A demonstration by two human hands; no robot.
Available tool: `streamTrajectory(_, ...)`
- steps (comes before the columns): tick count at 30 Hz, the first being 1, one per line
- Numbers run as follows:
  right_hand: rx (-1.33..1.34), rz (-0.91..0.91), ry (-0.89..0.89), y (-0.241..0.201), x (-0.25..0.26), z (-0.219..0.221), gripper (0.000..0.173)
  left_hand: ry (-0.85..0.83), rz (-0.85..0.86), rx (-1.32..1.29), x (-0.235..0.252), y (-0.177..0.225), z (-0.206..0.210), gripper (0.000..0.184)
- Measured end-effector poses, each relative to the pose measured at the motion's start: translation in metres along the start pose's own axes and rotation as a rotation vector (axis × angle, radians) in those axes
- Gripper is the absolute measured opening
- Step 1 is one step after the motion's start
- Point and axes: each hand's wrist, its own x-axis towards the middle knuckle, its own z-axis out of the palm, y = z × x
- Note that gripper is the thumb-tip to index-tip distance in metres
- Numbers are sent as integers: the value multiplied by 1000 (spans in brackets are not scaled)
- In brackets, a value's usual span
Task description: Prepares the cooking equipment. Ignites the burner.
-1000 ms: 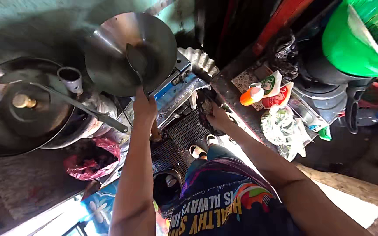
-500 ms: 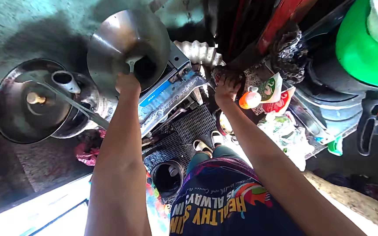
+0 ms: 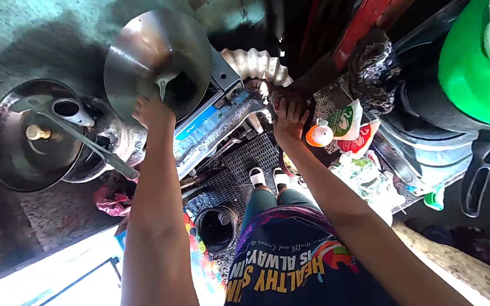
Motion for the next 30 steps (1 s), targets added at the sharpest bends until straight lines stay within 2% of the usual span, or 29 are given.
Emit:
streamTrajectory(3,198,-149,48,-5,-23,-7,73,128,165,-140,-24,17,-5,46)
streamTrajectory(5,315,-305,88,-8,-51,-10,63,185,351,-243,-44,27,3,42)
streamTrajectory(8,459,-532,189,7,-98,-12,45,232,668,-416,-71,35,38,40)
streamTrajectory(10,542,-568,179,29,-126,-16,36,230,819,-495,-88,43,66,38)
streamTrajectory(13,592,-401,76,65,-160,-25,35,167,960,-558,-102,57,100,33)
streamTrajectory(14,598,-327,97,75,-171,-24,35,142,991,-572,-105,62,110,31)
streamTrajectory(17,638,-97,260,98,-206,-2,30,77,1071,-593,-111,81,126,29)
streamTrajectory(21,652,215,443,100,-253,21,29,23,1236,-652,-114,106,134,28)
streamTrajectory(23,610,297,573,98,-276,29,27,-3,1308,-703,-115,116,146,29)
streamTrajectory(27,529,426,706,99,-316,32,26,-124,1342,-715,-129,125,160,30)
streamTrajectory(30,511,580,705,112,-344,22,27,-162,1370,-687,-141,126,168,31)
